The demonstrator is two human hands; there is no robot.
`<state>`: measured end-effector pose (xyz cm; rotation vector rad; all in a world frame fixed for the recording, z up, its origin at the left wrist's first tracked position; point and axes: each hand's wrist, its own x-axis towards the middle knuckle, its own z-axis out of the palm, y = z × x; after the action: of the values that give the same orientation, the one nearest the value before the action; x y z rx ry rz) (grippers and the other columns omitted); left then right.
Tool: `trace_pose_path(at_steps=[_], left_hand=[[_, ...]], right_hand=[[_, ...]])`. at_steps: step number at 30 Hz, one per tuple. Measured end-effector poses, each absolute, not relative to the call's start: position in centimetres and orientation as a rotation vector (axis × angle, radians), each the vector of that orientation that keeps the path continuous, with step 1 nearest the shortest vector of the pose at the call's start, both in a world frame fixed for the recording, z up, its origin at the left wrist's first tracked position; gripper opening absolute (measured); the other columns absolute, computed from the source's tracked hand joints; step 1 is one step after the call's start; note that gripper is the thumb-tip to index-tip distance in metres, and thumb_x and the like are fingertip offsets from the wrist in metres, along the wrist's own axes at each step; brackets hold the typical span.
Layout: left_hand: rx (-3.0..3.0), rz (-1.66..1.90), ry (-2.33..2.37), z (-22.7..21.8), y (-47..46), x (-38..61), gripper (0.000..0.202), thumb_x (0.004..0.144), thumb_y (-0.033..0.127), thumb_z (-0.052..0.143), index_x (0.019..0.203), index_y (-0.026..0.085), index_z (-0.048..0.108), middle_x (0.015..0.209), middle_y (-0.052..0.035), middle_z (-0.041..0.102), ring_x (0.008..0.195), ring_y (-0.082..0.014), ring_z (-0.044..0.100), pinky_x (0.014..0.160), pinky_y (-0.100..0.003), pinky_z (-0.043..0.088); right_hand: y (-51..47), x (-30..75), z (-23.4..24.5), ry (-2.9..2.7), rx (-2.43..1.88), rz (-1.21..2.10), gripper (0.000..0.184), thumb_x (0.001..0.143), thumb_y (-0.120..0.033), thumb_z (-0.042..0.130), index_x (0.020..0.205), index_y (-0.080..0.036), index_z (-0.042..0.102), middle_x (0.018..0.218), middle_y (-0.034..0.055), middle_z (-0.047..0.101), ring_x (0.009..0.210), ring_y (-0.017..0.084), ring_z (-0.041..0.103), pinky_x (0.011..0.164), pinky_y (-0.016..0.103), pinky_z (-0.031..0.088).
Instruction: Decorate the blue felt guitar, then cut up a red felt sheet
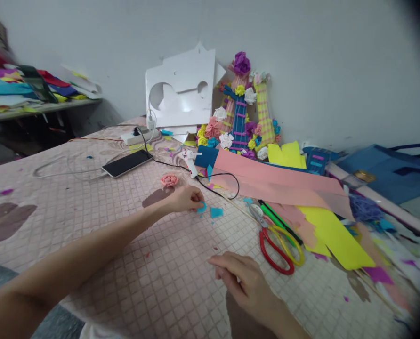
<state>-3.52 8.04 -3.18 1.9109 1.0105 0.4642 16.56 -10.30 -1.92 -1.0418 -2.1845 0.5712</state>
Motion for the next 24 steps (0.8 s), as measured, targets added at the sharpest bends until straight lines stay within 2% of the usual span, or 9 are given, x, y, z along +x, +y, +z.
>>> trace_pose_path(at_steps=[3,7,14,22,24], left_hand=[[1.857,0.454,0.97,-3.3,8.0,-3.2,0.016,0.073,0.027,0.061,0.08,0.013,0.062,0.062,-0.0012,0.065,0.054,-0.0108,0.059,0.049,-0.02,0.044],[1.92,0.511,0.999,-3.0,7.8,-3.3,0.01,0.07,0.022,0.061,0.073,0.013,0.063,0.063,-0.0009,0.064,0.057,-0.0102,0.056,0.053,-0.02,0.042],[2.067,0.658,1.174,-2.7,7.4,-4.3,0.03,0.076,0.033,0.058,0.1,0.016,0.063,0.091,-0.005,0.067,0.06,-0.0101,0.055,0.055,-0.022,0.043],[2.031,0.85,1.241,-2.0,7.2,-4.7,0.02,0.082,0.034,0.052,0.084,0.018,0.063,0.076,-0.001,0.064,0.058,-0.0101,0.051,0.055,-0.023,0.041],[2.011,0.863,1.236,-1.9,7.2,-4.5,0.019,0.082,0.034,0.052,0.081,0.018,0.063,0.073,-0.0005,0.063,0.058,-0.0101,0.05,0.054,-0.022,0.04]], right_hand=[[-10.3,16.4,-2.1,-2.168,-1.054,0.59,0.028,0.092,-0.015,0.044,0.113,-0.025,0.06,0.078,-0.0011,0.067,0.071,0.011,0.064,0.07,0.023,0.049],[-10.1,16.4,-2.2,-2.136,-1.079,0.595,0.025,0.092,-0.016,0.044,0.109,-0.023,0.061,0.075,-0.0013,0.067,0.067,0.01,0.063,0.068,0.022,0.049],[-9.4,16.6,-1.7,-2.101,-1.1,0.602,0.024,0.093,-0.018,0.042,0.105,-0.021,0.062,0.073,-0.001,0.068,0.065,0.01,0.063,0.064,0.021,0.048],[-7.2,20.3,1.6,-2.196,-1.203,0.391,0.024,0.093,-0.018,0.043,0.105,-0.022,0.063,0.078,0.0006,0.069,0.07,0.011,0.064,0.063,0.023,0.047],[-5.2,22.5,2.8,-2.219,-1.279,0.318,0.023,0.093,-0.019,0.044,0.103,-0.023,0.064,0.086,0.0008,0.07,0.076,0.012,0.065,0.067,0.024,0.048]])
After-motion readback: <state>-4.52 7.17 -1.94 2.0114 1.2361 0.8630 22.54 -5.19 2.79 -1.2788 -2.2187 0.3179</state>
